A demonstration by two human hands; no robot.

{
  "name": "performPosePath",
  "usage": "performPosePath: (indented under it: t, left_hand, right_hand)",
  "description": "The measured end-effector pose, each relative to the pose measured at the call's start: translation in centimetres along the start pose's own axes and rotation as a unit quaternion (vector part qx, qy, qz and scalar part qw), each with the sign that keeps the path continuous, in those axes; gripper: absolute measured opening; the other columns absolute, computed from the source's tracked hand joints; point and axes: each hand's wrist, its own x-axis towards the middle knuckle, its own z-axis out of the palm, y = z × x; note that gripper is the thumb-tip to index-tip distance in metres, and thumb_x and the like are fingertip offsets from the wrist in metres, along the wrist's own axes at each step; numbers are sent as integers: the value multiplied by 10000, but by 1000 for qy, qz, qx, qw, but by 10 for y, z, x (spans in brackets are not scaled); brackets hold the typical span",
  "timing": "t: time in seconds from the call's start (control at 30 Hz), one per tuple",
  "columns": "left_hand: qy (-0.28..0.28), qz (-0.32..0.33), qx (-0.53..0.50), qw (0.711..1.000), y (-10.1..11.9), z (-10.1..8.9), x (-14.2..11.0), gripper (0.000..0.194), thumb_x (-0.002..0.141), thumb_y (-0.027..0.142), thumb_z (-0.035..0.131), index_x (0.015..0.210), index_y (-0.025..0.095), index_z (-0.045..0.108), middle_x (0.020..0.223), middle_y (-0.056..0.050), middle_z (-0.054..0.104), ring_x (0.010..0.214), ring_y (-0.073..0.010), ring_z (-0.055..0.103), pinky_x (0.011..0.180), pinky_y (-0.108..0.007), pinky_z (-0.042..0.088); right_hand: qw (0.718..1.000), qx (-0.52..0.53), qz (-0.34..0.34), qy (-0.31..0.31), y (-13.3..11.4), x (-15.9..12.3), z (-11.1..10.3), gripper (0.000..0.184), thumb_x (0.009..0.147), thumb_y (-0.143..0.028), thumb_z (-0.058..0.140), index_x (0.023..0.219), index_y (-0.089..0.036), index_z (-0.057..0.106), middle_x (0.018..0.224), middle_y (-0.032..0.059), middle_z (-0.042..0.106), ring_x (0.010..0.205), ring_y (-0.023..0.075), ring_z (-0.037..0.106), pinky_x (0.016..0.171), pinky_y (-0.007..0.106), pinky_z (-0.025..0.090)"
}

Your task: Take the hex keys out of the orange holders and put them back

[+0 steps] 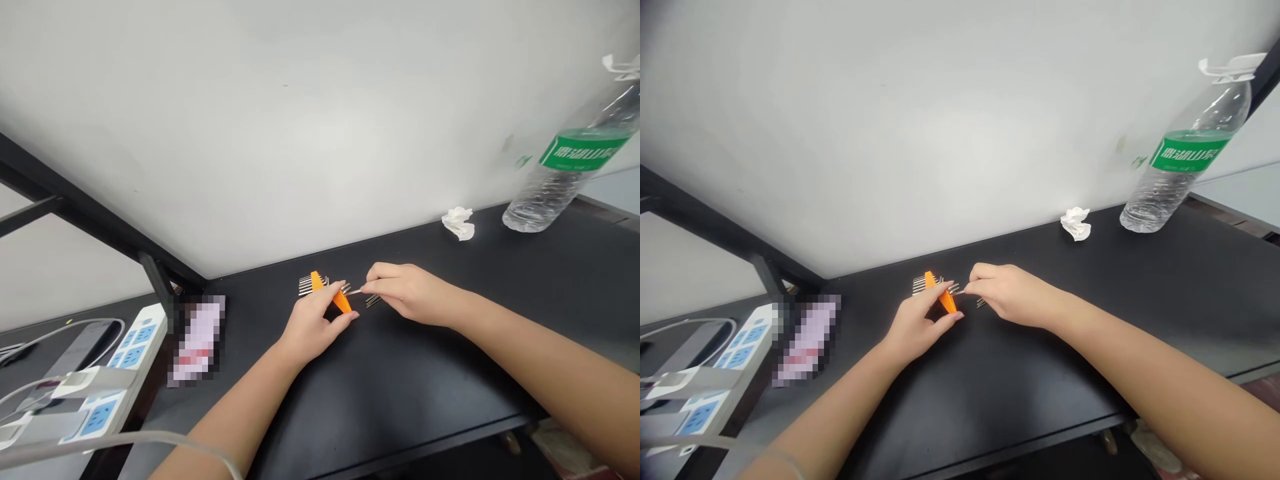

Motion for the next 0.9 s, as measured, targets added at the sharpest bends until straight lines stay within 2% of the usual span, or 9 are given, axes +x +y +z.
performPosePath:
  t: [0.2,0.33,0.5,0.6,0.73,0.9]
  left_hand:
    - [-6,22,10,1000,1,-2,1,546,881,423,748,1358,221,575,1202,-75,752,1038,-233,748,949,-378,615]
    - [-8,52,21,998,6,-3,3,540,889,427,737,1361,218,576,1200,-88,751,1056,-246,742,950,-389,609]
    - [-27,73,10,997,15,0,6,523,898,427,725,1348,204,578,1143,-86,761,1007,-239,745,912,-384,613]
    - [-23,66,-1,998,15,1,5,543,892,407,733,1364,202,562,1170,-86,753,1004,-231,744,901,-371,612]
    - [5,45,-10,999,8,-1,4,599,886,373,742,1427,240,523,1223,-73,740,1019,-213,742,909,-348,612]
    - [10,84,-29,996,7,-2,5,510,915,324,713,1401,264,568,1240,-51,734,1094,-196,722,969,-325,590]
  right_hand:
    - [1000,20,2,-6,-1,0,-2,339,968,-54,447,1141,-173,713,1042,85,662,756,140,601,653,263,491]
    - [998,53,11,8,1,1,-2,285,1002,-106,458,1120,-178,707,974,74,634,771,144,594,679,264,488]
    - [997,56,38,-25,-6,5,9,164,1008,-163,516,971,-178,676,854,30,586,703,135,542,638,259,445]
    - [997,73,38,-10,-7,6,20,171,998,-170,533,886,-178,662,907,44,587,740,138,559,667,260,466]
    - [993,101,39,37,-3,7,28,136,1002,-203,564,961,-185,692,1003,64,617,812,145,604,741,271,503]
    - [995,87,35,18,1,8,27,182,1009,-177,530,983,-179,709,953,61,682,861,165,645,792,283,508]
